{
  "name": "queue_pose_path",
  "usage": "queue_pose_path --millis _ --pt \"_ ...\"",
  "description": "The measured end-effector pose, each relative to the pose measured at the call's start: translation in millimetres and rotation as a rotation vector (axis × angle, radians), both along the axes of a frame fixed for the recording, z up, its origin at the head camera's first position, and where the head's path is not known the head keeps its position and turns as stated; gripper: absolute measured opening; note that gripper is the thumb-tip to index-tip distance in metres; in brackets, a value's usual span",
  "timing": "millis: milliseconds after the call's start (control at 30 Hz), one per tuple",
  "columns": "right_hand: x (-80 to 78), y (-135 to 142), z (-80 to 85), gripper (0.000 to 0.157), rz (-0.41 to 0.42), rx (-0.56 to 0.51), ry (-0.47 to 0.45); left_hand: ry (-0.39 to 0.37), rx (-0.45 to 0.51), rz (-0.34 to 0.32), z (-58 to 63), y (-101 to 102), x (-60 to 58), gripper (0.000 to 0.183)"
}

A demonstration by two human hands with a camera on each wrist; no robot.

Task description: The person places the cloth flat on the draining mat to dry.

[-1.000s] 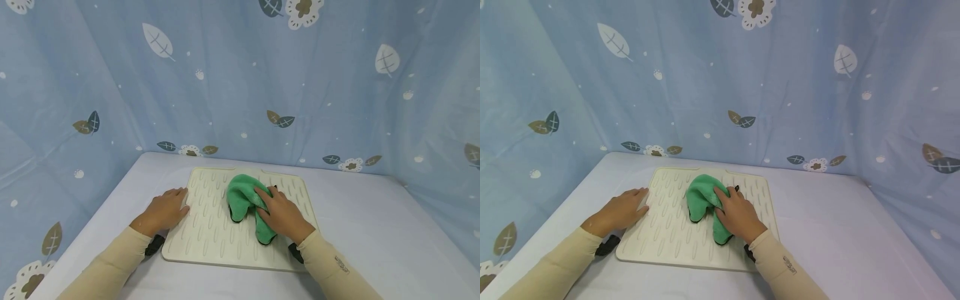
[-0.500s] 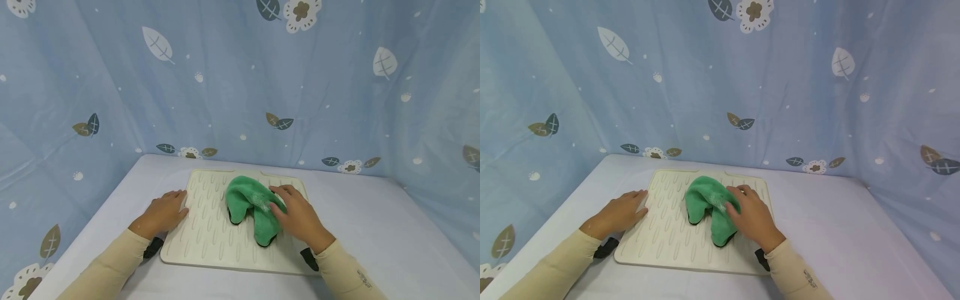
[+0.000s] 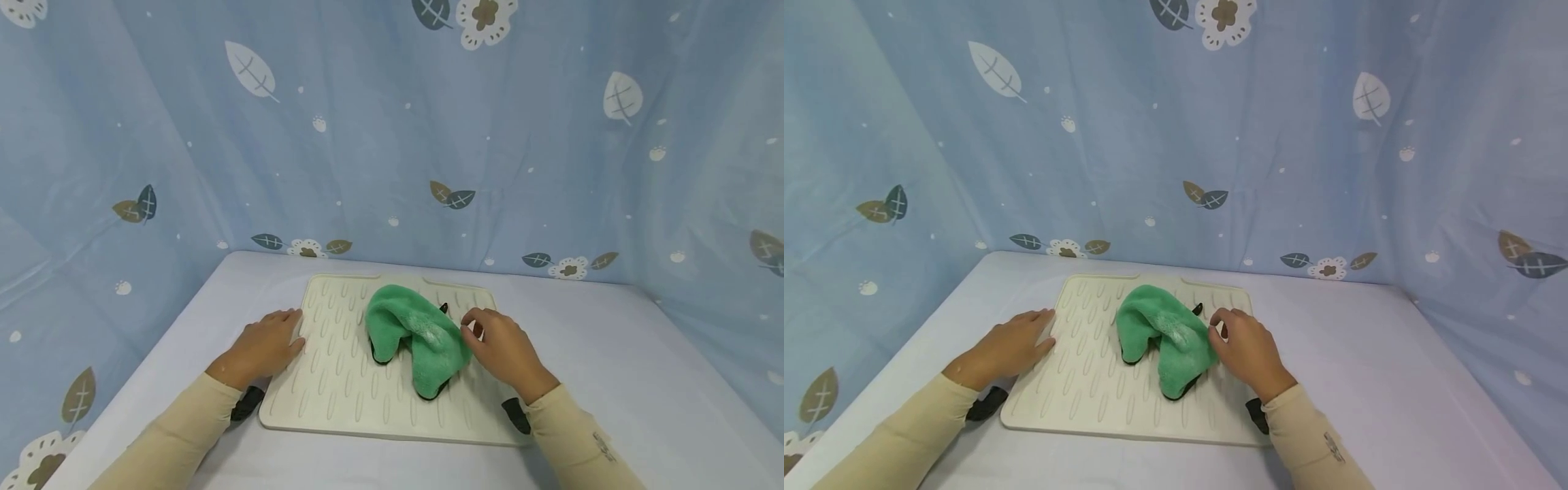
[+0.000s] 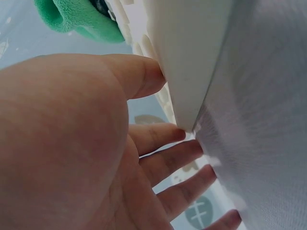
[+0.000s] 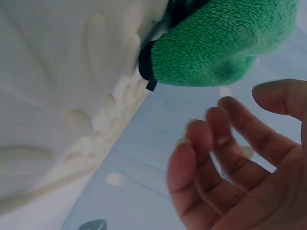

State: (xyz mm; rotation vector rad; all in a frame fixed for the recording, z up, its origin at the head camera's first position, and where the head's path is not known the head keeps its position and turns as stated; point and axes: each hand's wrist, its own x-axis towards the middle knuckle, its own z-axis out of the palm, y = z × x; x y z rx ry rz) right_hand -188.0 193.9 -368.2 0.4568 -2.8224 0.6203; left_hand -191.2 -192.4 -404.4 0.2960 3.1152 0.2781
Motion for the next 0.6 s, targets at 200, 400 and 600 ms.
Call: queue_pose_path --millis 200,400,600 --pt "-2.5 0 -7.5 0.024 -0.024 0.048 -0.087 0.004 -0.004 -0.01 -0.2 -1 0.7 0.061" --pt "-4.7 -2 -14.1 0.023 0.014 0.089 -0.108 -0.003 -0.004 -0.01 1.0 -1 1.9 0.062" --pt "-5.0 -3 -17.8 0.011 0.046 0.095 -0.118 0.016 -0.01 -0.028 1.8 -1 0.8 0.061"
